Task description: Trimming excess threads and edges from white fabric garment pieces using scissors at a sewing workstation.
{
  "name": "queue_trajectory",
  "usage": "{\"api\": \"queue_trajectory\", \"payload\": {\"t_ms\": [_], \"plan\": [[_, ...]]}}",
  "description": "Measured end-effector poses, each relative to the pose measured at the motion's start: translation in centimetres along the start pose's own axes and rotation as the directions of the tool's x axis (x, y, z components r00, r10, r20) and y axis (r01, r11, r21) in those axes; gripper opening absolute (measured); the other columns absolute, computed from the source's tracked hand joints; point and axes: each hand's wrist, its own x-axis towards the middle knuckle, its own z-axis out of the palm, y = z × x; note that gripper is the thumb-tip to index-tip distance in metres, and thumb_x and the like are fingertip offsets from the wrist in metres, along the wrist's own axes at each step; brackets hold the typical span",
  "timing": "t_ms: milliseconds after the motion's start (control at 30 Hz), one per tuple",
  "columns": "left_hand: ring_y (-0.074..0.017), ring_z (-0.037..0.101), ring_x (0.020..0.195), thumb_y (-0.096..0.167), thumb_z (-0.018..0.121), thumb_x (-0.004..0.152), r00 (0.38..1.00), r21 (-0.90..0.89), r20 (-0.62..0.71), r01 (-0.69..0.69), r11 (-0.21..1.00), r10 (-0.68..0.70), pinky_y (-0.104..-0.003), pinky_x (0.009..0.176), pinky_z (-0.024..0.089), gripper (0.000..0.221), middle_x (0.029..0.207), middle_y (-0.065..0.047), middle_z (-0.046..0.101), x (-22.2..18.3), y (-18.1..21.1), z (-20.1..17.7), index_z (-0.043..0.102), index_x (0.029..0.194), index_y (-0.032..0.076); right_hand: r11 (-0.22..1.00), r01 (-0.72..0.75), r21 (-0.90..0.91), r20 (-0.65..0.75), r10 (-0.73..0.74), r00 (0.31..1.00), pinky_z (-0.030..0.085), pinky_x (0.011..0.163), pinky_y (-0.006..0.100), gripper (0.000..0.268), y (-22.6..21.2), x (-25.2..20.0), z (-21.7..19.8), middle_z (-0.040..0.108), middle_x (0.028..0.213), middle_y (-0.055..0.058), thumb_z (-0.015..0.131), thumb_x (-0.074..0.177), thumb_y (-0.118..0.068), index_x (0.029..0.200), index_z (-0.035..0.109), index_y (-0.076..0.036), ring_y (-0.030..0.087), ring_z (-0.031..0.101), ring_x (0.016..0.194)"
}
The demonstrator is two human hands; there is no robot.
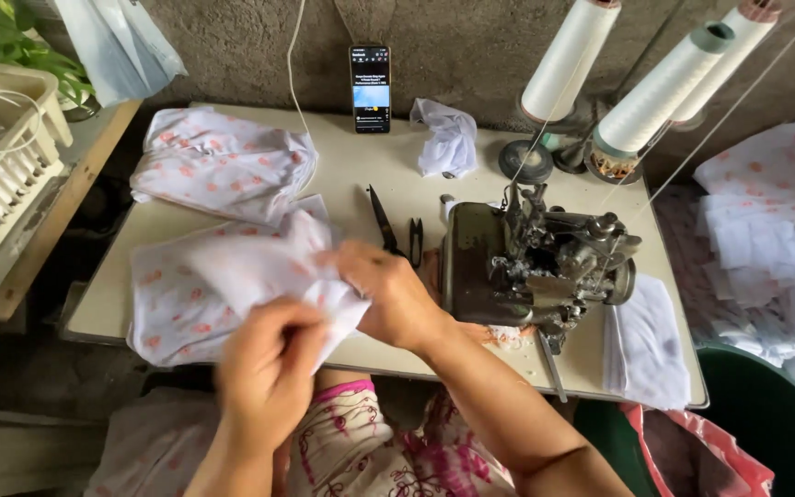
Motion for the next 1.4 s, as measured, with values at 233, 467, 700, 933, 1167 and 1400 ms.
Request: {"api": "queue_trajectory", "payload": {"t_ms": [233,467,700,933,1167,1400], "plan": [[-0.0331,0.062,0.103,-0.015,0.058,0.096,0.882,0.138,-0.456,-0.059,0.989,0.116,-0.041,0.098,0.051,0.026,0.112,-0.025,0.063,1.0,-5.2,-4.4,0.061,0.121,-0.013,0.954,-0.184,-0.235,0.331,0.257,0.908,0.057,0.065,0.041,0.030,0.6,-6.1,-3.2,0.079,0.091,0.004,0.065,0.077,0.000,0.100,0.077,-0.015,0.027,0.074,0.076],[-0.0360,0.071,0.087,-0.016,0.051,0.110,0.768,0.023,-0.503,-0.447,0.894,0.397,-0.038,0.081,0.051,0.011,0.095,-0.029,0.066,11.4,-4.0,-3.0,0.049,0.114,-0.006,0.939,-0.255,-0.232,-0.227,0.202,0.953,0.057,0.074,0.033,0.016,-3.3,-2.7,-7.3,0.075,0.096,0.012,0.059,0.096,0.000,0.107,0.069,-0.003,0.025,0.073,0.081],[-0.0295,0.057,0.087,-0.005,0.066,0.113,0.637,0.127,-0.716,-0.286,0.950,0.287,-0.044,0.085,0.044,0.023,0.092,-0.019,0.059,4.8,-6.5,-3.2,0.049,0.097,-0.001,0.990,0.113,0.087,-0.141,-0.100,0.985,0.066,0.078,0.034,0.016,-4.9,-6.8,-6.1,0.073,0.098,0.010,0.057,0.103,-0.017,0.102,0.066,-0.004,0.023,0.075,0.090],[-0.0302,0.067,0.097,-0.006,0.085,0.100,0.900,0.144,-0.281,-0.304,0.942,0.333,-0.039,0.089,0.055,0.016,0.106,-0.021,0.072,4.2,-17.2,1.1,0.072,0.108,-0.008,0.388,-0.636,0.667,0.269,0.670,0.692,0.057,0.057,0.031,0.020,-3.1,-18.2,0.7,0.070,0.071,0.016,0.065,0.100,-0.009,0.116,0.059,0.001,0.020,0.069,0.057],[-0.0422,0.070,0.088,0.040,0.073,0.091,0.932,0.369,0.360,-0.103,0.924,-0.040,-0.052,0.074,0.052,0.036,0.097,-0.019,0.074,2.7,-24.2,14.3,0.071,0.118,0.016,0.487,-0.858,0.165,0.494,0.712,0.499,0.044,0.069,0.024,0.024,-1.1,-24.3,-3.2,0.067,0.081,-0.004,0.060,0.106,-0.027,0.093,0.070,-0.009,0.004,0.052,0.076],[-0.0361,0.068,0.094,0.014,0.083,0.091,0.908,0.314,-0.126,-0.345,0.885,0.399,-0.044,0.083,0.055,0.034,0.106,-0.015,0.069,-0.4,-18.6,14.8,0.065,0.117,0.002,0.211,-0.756,-0.619,-0.393,0.750,0.532,0.060,0.077,0.043,0.009,1.6,-28.9,-21.7,0.075,0.094,-0.001,0.078,0.081,-0.028,0.088,0.078,-0.023,0.030,0.073,0.088]]}}
